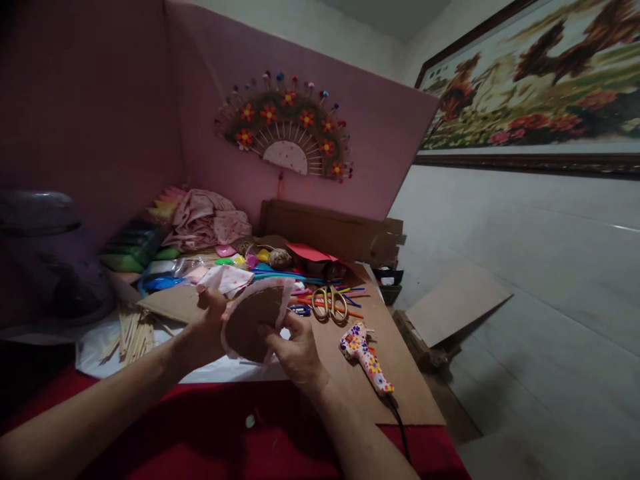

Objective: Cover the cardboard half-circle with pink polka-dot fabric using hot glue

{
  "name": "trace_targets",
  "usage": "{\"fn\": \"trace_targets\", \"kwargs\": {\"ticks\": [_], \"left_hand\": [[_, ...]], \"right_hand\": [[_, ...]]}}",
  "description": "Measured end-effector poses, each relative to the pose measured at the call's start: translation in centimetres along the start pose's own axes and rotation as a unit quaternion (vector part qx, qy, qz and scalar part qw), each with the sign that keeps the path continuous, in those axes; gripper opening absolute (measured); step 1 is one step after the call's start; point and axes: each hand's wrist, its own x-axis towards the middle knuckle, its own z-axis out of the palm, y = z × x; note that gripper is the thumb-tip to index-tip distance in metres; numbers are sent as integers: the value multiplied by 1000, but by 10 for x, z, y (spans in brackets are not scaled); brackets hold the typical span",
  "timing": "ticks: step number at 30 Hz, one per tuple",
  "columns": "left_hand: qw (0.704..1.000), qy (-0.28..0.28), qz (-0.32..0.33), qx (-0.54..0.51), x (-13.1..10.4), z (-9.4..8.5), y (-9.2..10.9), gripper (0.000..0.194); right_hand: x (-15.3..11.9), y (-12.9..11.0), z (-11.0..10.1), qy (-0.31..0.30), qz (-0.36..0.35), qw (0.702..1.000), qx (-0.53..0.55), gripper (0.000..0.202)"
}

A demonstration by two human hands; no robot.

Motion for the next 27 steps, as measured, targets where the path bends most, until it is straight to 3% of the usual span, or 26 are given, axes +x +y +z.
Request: {"fn": "trace_targets", "kwargs": {"ticks": [3,8,13,16,19,21,24,27], "left_hand": [[998,40,5,46,-2,-2,-5,53],[984,159,48,70,6,-4,-11,30],[978,190,69,56,10,-8,-11,32],[980,185,52,43,11,-13,-11,30],[981,185,40,36,11,-16,-11,26],[981,186,39,42,10,-16,-11,27],[980,185,39,58,10,-16,-12,29],[979,189,38,66,10,-14,-12,32]], "right_hand": [[0,1,6,31,2,999,17,20],[2,2,12,48,16,998,31,24],[2,-6,7,53,2,988,-144,23],[-3,-24,-17,103,-9,956,-276,24],[-10,-44,-62,118,3,922,-368,25],[-16,-52,-96,131,39,874,-466,26],[-30,-55,-135,69,158,784,-597,32],[-46,-46,-148,-23,189,748,-636,36]]}}
